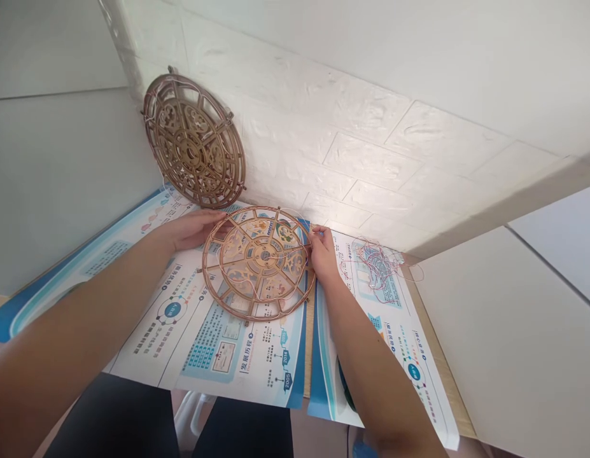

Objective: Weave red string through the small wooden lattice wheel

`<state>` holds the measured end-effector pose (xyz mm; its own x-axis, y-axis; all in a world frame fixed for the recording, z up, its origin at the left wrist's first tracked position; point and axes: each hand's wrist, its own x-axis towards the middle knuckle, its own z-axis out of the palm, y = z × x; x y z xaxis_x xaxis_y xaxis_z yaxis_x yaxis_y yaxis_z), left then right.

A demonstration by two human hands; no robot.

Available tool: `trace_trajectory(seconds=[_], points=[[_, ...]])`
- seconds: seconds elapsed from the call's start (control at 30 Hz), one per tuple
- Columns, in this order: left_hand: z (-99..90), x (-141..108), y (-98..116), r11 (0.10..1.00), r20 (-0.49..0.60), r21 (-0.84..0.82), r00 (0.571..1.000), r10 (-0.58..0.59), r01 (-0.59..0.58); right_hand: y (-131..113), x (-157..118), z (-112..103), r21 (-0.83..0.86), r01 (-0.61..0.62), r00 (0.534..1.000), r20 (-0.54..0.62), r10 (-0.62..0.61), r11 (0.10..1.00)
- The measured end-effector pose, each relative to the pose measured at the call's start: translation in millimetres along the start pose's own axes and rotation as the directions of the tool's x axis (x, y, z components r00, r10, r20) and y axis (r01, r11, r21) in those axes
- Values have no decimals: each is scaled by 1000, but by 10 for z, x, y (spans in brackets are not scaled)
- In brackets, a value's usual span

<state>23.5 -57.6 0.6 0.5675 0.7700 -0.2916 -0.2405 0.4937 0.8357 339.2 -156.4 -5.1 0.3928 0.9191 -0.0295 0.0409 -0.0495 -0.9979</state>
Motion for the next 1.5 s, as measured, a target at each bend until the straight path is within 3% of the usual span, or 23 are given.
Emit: trace_trajectory(seconds=[0.6,1.5], points=[[-17,-21,2,1000,88,-16,996,-11,12,15,37,-2,-82,69,998,18,-68,994],[-35,30,-42,997,43,78,999,22,-25,48,45,2,-111,106,993,61,-100,988]])
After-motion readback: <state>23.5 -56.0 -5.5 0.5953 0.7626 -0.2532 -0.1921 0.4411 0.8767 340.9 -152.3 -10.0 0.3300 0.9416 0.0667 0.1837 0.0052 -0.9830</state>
